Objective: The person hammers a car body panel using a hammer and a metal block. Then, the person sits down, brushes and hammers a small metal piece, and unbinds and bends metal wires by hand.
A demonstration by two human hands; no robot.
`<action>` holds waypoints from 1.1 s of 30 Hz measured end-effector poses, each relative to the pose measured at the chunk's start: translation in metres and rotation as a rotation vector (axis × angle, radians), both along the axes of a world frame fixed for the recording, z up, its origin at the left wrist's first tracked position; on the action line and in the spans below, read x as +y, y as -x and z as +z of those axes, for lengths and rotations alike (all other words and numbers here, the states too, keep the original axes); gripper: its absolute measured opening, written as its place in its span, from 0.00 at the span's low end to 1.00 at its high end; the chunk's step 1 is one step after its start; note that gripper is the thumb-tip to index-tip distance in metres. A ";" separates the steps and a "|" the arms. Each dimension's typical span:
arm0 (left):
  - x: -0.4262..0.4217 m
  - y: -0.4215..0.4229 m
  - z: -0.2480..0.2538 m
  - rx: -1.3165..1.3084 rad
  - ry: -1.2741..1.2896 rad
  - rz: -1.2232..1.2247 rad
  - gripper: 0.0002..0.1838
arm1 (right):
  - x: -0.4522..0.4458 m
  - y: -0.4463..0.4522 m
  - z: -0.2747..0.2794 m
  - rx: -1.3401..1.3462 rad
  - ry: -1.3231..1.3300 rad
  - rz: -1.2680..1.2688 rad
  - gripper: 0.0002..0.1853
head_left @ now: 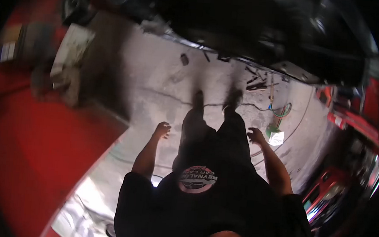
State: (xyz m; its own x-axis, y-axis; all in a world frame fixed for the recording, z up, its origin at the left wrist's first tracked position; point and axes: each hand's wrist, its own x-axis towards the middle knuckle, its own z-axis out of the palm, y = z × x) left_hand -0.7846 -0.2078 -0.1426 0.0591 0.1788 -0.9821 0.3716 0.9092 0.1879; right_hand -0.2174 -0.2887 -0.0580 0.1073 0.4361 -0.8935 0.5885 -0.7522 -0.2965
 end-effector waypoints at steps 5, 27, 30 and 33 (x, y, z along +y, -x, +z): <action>0.110 0.000 0.002 0.018 -0.132 -0.109 0.27 | -0.084 -0.010 0.032 -0.117 -0.082 -0.091 0.23; -0.014 -0.265 -0.044 -0.154 0.029 -0.893 0.22 | -0.523 0.030 0.011 0.040 0.023 -0.788 0.19; -0.106 -0.282 -0.025 -0.226 0.054 -1.031 0.18 | -0.561 -0.001 -0.011 0.083 0.113 -0.853 0.22; -0.161 -0.274 -0.046 -0.650 -0.277 -1.141 0.16 | -0.541 -0.064 -0.001 0.102 0.083 -0.914 0.24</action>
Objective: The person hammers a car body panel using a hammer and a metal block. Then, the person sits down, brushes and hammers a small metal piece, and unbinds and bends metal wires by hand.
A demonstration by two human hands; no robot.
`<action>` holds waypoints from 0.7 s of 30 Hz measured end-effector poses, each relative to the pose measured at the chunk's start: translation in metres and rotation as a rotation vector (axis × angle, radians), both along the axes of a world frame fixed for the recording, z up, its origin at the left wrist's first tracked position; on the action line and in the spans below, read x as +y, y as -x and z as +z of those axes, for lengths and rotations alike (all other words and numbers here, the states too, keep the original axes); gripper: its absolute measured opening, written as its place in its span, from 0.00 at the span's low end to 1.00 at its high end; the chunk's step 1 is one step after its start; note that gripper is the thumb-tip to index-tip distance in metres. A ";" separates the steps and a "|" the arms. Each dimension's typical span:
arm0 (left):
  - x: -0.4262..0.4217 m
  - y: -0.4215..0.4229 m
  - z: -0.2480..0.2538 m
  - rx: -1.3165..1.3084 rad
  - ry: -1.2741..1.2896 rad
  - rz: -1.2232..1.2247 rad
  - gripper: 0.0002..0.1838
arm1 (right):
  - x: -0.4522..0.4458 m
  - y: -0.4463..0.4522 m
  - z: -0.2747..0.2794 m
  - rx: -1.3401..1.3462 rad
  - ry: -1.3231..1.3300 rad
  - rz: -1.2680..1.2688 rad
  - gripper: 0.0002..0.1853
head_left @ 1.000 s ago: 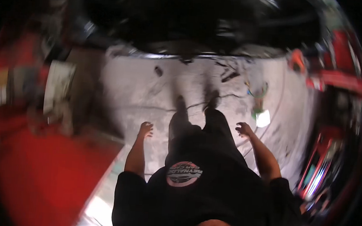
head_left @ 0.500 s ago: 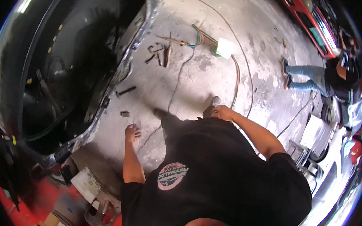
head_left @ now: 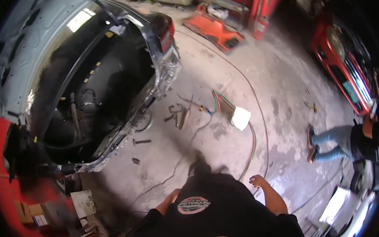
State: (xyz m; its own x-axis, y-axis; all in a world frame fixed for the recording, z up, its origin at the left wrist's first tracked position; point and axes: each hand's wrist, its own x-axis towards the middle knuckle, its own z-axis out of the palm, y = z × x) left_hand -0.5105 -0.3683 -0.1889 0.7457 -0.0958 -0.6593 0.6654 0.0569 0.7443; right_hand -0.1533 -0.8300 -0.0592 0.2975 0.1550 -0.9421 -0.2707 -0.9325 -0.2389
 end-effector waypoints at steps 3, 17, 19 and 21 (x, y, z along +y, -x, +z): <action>0.021 -0.019 -0.001 -0.287 -0.189 -0.281 0.24 | 0.022 -0.061 -0.052 -0.170 -0.290 0.220 0.24; 0.061 -0.446 0.169 -0.060 -0.115 0.527 0.28 | 0.102 -0.246 0.051 -0.308 -0.523 0.362 0.21; 0.059 -0.457 0.161 -0.146 -0.102 0.604 0.27 | 0.080 -0.266 0.025 -0.312 -0.547 0.430 0.21; 0.048 -0.445 0.145 -0.130 -0.174 0.683 0.26 | 0.081 -0.298 0.010 -0.329 -0.589 0.597 0.21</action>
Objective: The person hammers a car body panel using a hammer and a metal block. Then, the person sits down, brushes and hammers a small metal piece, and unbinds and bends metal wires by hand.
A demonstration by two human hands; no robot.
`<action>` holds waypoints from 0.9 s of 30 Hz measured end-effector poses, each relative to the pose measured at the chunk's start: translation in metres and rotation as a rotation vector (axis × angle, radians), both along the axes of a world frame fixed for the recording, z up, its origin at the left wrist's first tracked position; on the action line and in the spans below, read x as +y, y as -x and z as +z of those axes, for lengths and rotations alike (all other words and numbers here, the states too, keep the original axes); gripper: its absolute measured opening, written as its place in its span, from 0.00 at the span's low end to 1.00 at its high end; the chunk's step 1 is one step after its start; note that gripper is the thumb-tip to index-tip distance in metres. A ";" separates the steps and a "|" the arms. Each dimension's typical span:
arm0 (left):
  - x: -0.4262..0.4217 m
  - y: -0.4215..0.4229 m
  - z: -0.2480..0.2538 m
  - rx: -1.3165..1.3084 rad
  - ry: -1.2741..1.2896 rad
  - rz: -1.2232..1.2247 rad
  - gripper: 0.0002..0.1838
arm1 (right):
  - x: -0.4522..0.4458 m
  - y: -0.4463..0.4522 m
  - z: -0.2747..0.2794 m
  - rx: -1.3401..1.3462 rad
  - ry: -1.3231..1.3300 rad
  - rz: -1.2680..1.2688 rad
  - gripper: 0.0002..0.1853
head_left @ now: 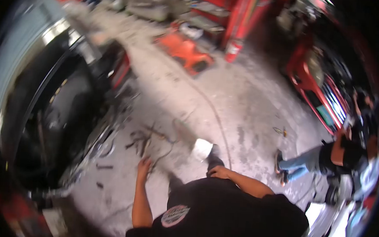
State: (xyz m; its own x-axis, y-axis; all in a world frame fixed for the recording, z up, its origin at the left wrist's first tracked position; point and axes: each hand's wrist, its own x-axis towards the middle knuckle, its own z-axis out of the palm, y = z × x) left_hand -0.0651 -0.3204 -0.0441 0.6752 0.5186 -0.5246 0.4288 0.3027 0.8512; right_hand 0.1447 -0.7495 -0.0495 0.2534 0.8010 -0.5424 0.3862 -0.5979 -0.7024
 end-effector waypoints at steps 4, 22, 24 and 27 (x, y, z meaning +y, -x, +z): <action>-0.069 0.099 -0.093 0.292 -0.024 0.212 0.20 | 0.015 -0.104 -0.014 -0.060 0.027 0.218 0.20; -0.353 0.120 -0.002 0.214 0.290 0.994 0.22 | 0.011 -0.232 -0.003 0.136 0.330 0.340 0.18; -0.355 0.133 -0.016 0.187 0.289 0.989 0.22 | 0.029 -0.183 0.042 0.055 0.289 0.422 0.18; -0.396 0.168 -0.029 0.263 0.338 1.073 0.23 | 0.044 -0.140 0.066 -0.040 0.117 0.631 0.20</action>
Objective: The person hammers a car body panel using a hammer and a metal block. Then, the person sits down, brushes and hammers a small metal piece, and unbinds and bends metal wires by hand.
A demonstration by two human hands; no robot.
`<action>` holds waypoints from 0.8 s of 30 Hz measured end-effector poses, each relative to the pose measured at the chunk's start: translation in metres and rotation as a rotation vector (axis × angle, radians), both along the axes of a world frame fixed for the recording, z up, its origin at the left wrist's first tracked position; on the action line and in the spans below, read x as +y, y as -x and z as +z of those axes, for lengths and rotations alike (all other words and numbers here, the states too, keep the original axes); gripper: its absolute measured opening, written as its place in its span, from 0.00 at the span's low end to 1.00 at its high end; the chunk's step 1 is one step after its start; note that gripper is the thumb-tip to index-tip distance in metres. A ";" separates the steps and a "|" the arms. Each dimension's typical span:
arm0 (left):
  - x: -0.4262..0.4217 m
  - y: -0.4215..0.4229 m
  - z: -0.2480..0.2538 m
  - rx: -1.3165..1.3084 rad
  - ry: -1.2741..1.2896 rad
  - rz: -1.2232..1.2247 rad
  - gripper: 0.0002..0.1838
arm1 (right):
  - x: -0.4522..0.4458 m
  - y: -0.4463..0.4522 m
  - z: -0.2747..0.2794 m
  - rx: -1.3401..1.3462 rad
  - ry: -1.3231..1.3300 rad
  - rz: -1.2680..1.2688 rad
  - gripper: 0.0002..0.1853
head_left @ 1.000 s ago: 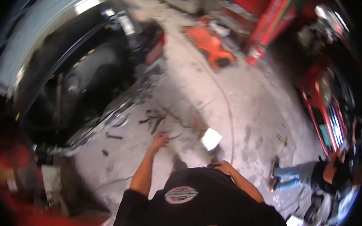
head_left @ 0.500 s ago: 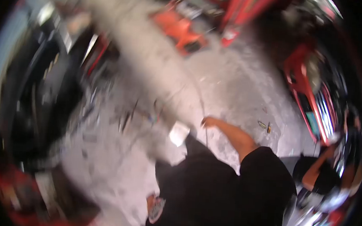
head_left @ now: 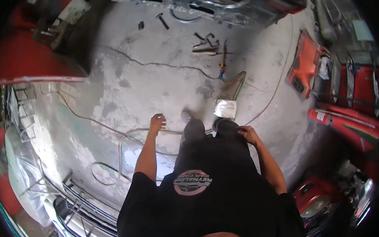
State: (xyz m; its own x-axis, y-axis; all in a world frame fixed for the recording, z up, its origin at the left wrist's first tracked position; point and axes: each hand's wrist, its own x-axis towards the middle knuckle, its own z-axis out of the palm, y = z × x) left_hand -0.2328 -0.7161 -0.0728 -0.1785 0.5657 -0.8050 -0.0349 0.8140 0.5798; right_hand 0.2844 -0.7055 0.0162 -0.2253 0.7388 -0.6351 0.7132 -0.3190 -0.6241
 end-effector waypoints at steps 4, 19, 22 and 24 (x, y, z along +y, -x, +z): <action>-0.097 0.053 -0.019 -0.017 0.124 0.139 0.25 | 0.013 0.030 -0.014 0.002 -0.027 0.135 0.21; -0.156 0.042 -0.037 -0.150 0.023 0.582 0.20 | 0.118 0.072 0.012 -0.134 0.142 0.231 0.21; -0.143 0.043 -0.032 -0.145 -0.005 0.610 0.20 | 0.158 0.101 0.027 -0.127 0.097 0.297 0.21; -0.139 0.047 -0.031 -0.139 -0.011 0.638 0.21 | 0.185 0.123 0.030 -0.135 0.068 0.344 0.21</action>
State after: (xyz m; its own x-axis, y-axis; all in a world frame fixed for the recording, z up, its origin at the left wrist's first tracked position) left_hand -0.2794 -0.8552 -0.1034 -0.3768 0.3912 -0.8396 -0.5846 0.6027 0.5432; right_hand 0.1614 -0.5201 0.0461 -0.3640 0.5897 -0.7210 0.8604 -0.0835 -0.5027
